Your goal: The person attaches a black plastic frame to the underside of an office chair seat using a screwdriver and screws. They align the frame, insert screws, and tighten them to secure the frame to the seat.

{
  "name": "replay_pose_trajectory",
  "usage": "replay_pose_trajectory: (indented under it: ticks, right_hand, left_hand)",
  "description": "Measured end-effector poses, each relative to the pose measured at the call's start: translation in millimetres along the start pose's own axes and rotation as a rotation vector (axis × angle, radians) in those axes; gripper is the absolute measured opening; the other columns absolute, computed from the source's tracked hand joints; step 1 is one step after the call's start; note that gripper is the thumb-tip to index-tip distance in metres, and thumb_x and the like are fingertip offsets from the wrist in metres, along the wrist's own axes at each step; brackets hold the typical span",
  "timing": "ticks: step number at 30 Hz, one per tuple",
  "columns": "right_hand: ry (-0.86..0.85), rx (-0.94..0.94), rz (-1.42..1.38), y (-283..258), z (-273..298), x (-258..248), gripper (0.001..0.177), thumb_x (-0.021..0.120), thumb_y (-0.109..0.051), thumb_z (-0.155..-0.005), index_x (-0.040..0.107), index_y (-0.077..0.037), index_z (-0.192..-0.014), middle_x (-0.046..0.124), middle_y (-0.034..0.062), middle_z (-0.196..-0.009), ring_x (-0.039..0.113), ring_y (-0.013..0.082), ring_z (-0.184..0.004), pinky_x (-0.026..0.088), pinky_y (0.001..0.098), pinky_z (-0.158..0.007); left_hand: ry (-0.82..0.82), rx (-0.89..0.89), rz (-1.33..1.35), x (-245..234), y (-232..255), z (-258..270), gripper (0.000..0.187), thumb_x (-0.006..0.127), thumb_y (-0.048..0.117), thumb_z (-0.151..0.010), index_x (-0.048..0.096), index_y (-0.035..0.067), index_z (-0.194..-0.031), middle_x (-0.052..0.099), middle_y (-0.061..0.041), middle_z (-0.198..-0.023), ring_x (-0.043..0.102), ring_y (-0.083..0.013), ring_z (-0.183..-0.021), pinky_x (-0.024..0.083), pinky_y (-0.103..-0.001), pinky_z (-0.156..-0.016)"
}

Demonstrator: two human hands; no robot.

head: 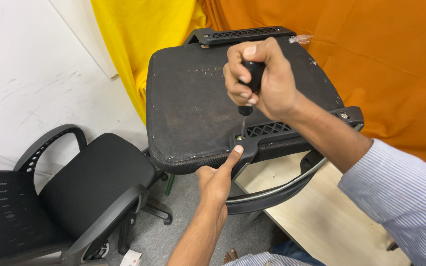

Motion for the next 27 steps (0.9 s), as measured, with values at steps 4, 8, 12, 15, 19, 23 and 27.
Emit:
replay_pose_trajectory:
  ticks: [4, 8, 12, 15, 19, 23, 27]
  right_hand:
    - [0.156, -0.140, 0.253, 1, 7, 28, 0.038, 0.043, -0.035, -0.108, 0.051, -0.008, -0.083, 0.049, 0.0021, -0.067, 0.040, 0.0060, -0.053, 0.035, 0.0220, -0.048]
    - [0.334, -0.265, 0.442, 5, 15, 47, 0.033, 0.051, -0.035, -0.114, 0.055, -0.007, -0.099, 0.053, -0.0009, -0.077, 0.049, 0.0019, -0.061, 0.040, 0.0185, -0.058]
    - [0.749, -0.355, 0.502, -1, 26, 20, 0.019, 0.057, -0.028, -0.113, 0.054, -0.010, -0.108, 0.054, -0.0029, -0.081, 0.054, 0.0024, -0.070, 0.045, 0.0188, -0.061]
    - [0.745, -0.380, 0.394, -7, 29, -1, 0.023, 0.062, -0.029, -0.110, 0.049, -0.010, -0.107, 0.051, 0.0006, -0.077, 0.054, 0.0072, -0.068, 0.045, 0.0232, -0.060]
    - [0.453, -0.226, 0.049, -6, 29, -9, 0.035, 0.046, -0.041, -0.113, 0.050, -0.009, -0.100, 0.053, 0.0058, -0.079, 0.050, 0.0132, -0.067, 0.042, 0.0281, -0.063]
    - [0.155, -0.075, -0.022, -9, 19, -9, 0.042, 0.043, -0.039, -0.109, 0.050, -0.006, -0.084, 0.050, 0.0083, -0.068, 0.045, 0.0158, -0.057, 0.039, 0.0303, -0.057]
    - [-0.122, 0.053, 0.036, -9, 6, -7, 0.042, 0.045, -0.035, -0.105, 0.051, -0.007, -0.074, 0.054, 0.0112, -0.065, 0.049, 0.0218, -0.055, 0.044, 0.0354, -0.059]
  left_hand:
    - [-0.034, -0.002, 0.060, 1, 3, 1, 0.091, 0.078, 0.054, -0.070, 0.063, -0.025, -0.113, 0.057, -0.040, -0.130, 0.056, -0.0434, -0.130, 0.040, -0.049, -0.115]
    - [0.002, -0.024, 0.076, 1, 0, 0, 0.106, 0.081, 0.052, -0.074, 0.031, -0.020, -0.134, 0.045, -0.039, -0.140, 0.045, -0.0424, -0.141, 0.032, -0.050, -0.119]
    - [0.011, -0.057, 0.086, 1, -2, -5, 0.101, 0.080, 0.053, -0.074, 0.043, -0.022, -0.130, 0.047, -0.040, -0.139, 0.044, -0.0432, -0.141, 0.031, -0.053, -0.118]
    - [-0.005, -0.052, 0.080, 2, -1, -5, 0.102, 0.080, 0.055, -0.074, 0.049, -0.026, -0.128, 0.048, -0.042, -0.138, 0.047, -0.0452, -0.140, 0.032, -0.054, -0.117]
    - [0.005, -0.036, 0.090, 0, 0, -2, 0.111, 0.080, 0.055, -0.072, 0.031, -0.021, -0.136, 0.044, -0.039, -0.140, 0.046, -0.0435, -0.140, 0.035, -0.051, -0.118]
    - [0.009, -0.097, 0.075, 2, -5, -3, 0.117, 0.079, 0.054, -0.073, 0.017, -0.017, -0.143, 0.042, -0.041, -0.140, 0.046, -0.0457, -0.140, 0.035, -0.049, -0.119]
    - [-0.017, -0.055, 0.134, 5, -6, -6, 0.119, 0.079, 0.051, -0.076, 0.012, -0.021, -0.144, 0.040, -0.045, -0.138, 0.045, -0.0483, -0.139, 0.034, -0.049, -0.119]
Point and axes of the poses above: each hand's wrist, its own z-axis away from the middle knuckle, its own x-axis out of the palm, y = z × x, the point moved 6 cm from there along -z, towards the middle knuckle
